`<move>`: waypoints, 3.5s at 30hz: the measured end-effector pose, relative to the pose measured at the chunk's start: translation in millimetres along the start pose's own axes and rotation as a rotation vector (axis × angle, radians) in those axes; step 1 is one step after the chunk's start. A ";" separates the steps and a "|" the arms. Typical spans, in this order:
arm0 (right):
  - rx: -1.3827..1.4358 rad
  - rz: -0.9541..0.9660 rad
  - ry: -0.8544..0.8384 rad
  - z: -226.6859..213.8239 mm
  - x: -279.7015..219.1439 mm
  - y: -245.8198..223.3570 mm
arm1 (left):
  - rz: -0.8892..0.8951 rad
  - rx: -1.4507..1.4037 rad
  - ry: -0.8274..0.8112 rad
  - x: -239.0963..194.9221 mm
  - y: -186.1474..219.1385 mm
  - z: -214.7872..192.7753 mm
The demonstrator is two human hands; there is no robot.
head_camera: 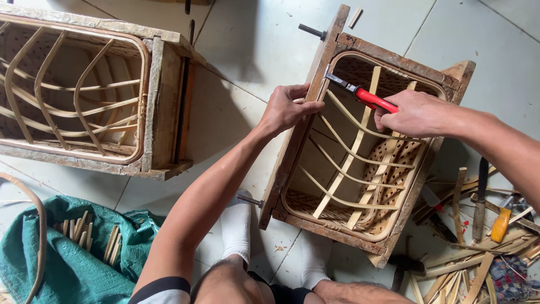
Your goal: The person sits on the floor and assembles a rectangular basket using a wooden mold. They insert curved bamboo strips into the mold, secure them with a hammer and pliers, apply glue along the edges, and trim excess material with a knife.
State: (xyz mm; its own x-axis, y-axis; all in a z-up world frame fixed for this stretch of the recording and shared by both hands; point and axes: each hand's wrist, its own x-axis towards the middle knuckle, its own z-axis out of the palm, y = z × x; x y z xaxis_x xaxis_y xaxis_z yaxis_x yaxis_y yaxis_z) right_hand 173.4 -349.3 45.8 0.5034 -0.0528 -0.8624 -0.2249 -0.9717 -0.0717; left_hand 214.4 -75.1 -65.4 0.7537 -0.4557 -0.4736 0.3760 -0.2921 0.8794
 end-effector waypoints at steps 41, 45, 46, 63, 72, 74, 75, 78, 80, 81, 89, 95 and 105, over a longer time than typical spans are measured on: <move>1.361 0.039 0.022 72.3 -98.0 45.2 | 0.244 0.329 0.278 -3.1 12.6 18.5; 1.332 0.089 -0.028 51.5 -77.9 45.0 | 0.712 1.012 0.346 42.7 26.5 29.3; 1.330 0.109 -0.035 47.6 -73.6 43.1 | 0.806 1.265 0.330 56.2 28.8 34.5; 1.169 0.105 0.059 57.2 -41.8 46.8 | 0.850 1.361 -0.058 91.1 38.2 67.4; 1.201 -0.120 0.403 88.5 -80.8 33.6 | 0.368 -0.023 0.269 21.8 -6.4 30.9; 1.220 -0.230 0.560 81.6 -66.4 24.7 | 0.267 -0.211 0.212 24.7 -3.0 33.9; 1.142 -0.212 0.551 78.7 -56.7 18.0 | 0.275 -0.218 0.219 22.7 -3.1 34.7; 0.991 -0.183 0.526 61.6 -27.5 1.8 | 0.311 -0.262 0.223 20.8 0.6 36.0; 1.000 -0.183 0.490 55.5 -17.6 -5.7 | 0.330 -0.330 0.205 20.8 -0.1 38.9; 0.983 -0.156 0.428 52.5 -13.7 -9.3 | 0.324 -0.312 0.221 18.5 -4.1 39.0; 1.193 -0.387 0.857 120.9 -84.0 53.5 | -0.074 -0.434 -0.062 -25.0 -31.8 -11.0; 0.738 0.207 1.091 324.0 -156.6 91.1 | -0.269 -0.471 -0.261 -166.3 -74.8 -27.6; 0.799 0.145 0.630 479.0 -182.4 67.3 | -0.148 -0.244 -0.061 -207.6 -64.1 16.3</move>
State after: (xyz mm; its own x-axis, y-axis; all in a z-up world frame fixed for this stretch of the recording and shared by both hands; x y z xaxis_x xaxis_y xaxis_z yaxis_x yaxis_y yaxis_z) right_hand -333.1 -294.9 -41.7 0.7219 -0.4925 -0.4861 -0.6919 -0.5218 -0.4989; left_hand 25.1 24.5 -24.2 0.6500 -0.4754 -0.5929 0.6031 -0.1518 0.7830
